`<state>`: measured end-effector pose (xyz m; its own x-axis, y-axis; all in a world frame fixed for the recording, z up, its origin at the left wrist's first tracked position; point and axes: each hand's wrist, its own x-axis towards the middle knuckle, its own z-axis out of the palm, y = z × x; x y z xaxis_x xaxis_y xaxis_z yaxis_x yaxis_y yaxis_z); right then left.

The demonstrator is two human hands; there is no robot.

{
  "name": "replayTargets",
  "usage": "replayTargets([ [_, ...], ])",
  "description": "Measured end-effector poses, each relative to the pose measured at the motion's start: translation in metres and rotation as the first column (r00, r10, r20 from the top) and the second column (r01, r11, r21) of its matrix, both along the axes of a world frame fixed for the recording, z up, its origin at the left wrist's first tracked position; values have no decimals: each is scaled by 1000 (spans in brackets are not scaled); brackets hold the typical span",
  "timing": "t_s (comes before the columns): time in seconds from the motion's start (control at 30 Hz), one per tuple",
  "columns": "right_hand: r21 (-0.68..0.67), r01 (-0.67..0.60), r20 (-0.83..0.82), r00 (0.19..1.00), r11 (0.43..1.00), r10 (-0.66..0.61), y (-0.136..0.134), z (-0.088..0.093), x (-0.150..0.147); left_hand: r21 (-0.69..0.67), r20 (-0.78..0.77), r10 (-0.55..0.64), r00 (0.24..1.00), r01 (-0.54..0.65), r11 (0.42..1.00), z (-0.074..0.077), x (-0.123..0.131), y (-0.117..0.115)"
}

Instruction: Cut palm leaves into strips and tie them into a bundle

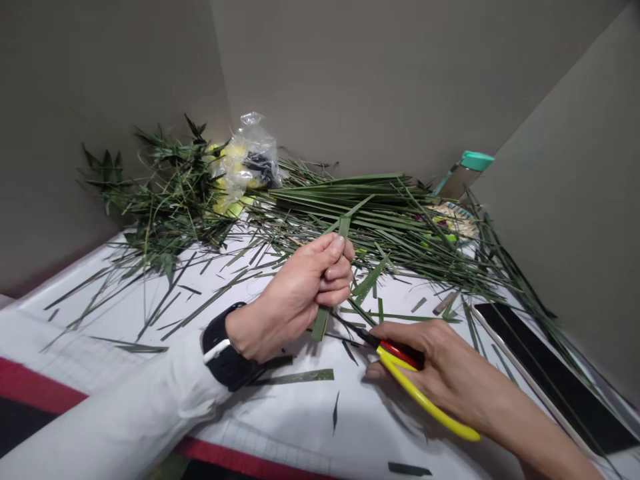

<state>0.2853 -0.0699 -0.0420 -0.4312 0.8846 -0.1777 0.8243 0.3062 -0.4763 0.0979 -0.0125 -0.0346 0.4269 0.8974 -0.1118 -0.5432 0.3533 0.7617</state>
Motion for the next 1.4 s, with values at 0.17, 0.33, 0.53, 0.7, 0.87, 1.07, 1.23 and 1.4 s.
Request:
replayTargets([
  [0.17, 157, 86, 151, 982, 984, -110, 8, -12, 5, 30, -38, -2, 999, 3, 1000, 2, -1, -1],
  [0.33, 211, 108, 75, 989, 971, -126, 8, -13, 6, 86, -119, -41, 992, 51, 995, -3, 4, -7],
  [0.53, 173, 381, -603, 770, 908, -209, 3, 8, 1, 139, -256, -98, 962, 137, 981, -6, 15, -20],
  [0.7, 34, 435, -781, 573, 900, -248, 4, 8, -8, 226, -388, -107, 915, 207, 952, -4, 26, -31],
  [0.87, 32, 539, -795, 524, 842, -305, 7, 6, -5, 270, -497, -125, 859, 289, 919, -11, 29, -31],
  [1.07, -84, 535, -882, 353, 840, -313, 7, 7, 3, 134, -463, -244, 852, 340, 931, -19, 23, -28],
  [1.23, -112, 320, -860, 442, 941, -253, 1, 10, -3, -16, -194, -398, 897, 403, 915, -16, 19, -31],
  [1.4, 233, 560, -772, 603, 795, -199, -1, 6, -5, -9, -228, -391, 892, 400, 917, -21, 21, -31],
])
